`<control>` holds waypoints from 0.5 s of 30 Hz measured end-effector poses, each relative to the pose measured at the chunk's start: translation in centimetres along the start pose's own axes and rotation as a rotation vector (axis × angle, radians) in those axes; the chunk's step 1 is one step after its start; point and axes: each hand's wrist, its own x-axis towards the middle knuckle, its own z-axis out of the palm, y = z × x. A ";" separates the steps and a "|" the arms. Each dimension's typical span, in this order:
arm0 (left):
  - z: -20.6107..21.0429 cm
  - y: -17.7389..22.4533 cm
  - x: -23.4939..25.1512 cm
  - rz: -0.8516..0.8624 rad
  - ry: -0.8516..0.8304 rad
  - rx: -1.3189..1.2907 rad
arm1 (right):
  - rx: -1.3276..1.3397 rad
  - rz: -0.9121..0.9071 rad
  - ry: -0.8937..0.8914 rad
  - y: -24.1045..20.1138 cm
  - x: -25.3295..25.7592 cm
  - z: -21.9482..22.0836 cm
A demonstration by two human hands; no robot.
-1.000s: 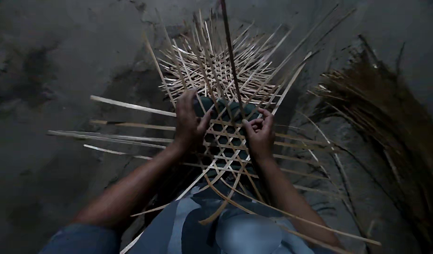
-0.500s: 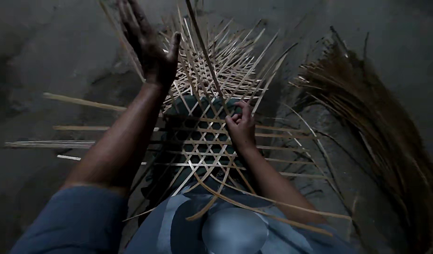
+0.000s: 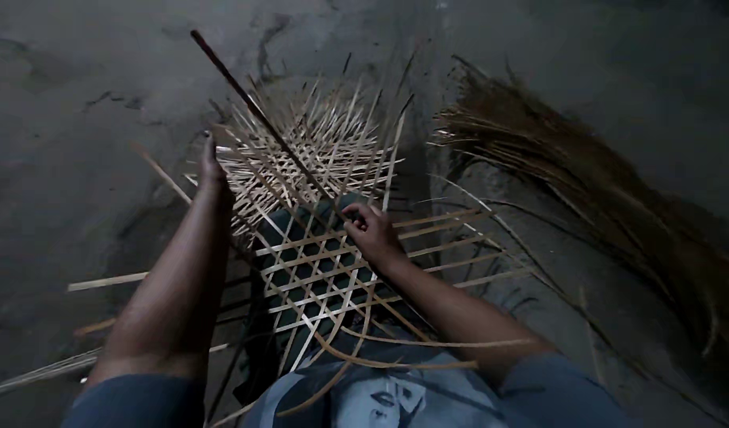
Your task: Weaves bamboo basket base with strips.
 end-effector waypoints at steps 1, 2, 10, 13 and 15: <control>0.4 -0.3 0.0 0.017 -0.005 -0.024 | 0.000 -0.005 0.006 0.0 -0.1 -0.1; 0.7 -0.5 0.0 0.022 -0.022 -0.083 | 0.007 -0.007 0.011 -0.1 -0.2 -0.2; 0.5 3.4 -2.3 0.288 -0.965 -0.366 | -0.012 -0.008 -0.242 0.1 1.6 -2.0; 1.5 5.0 -4.3 0.359 -0.902 -0.215 | 0.057 -0.073 -0.453 -0.1 2.4 -6.8; 0.3 3.8 -2.3 0.503 -0.871 -0.155 | 0.128 -0.061 -0.400 0.4 2.6 -12.0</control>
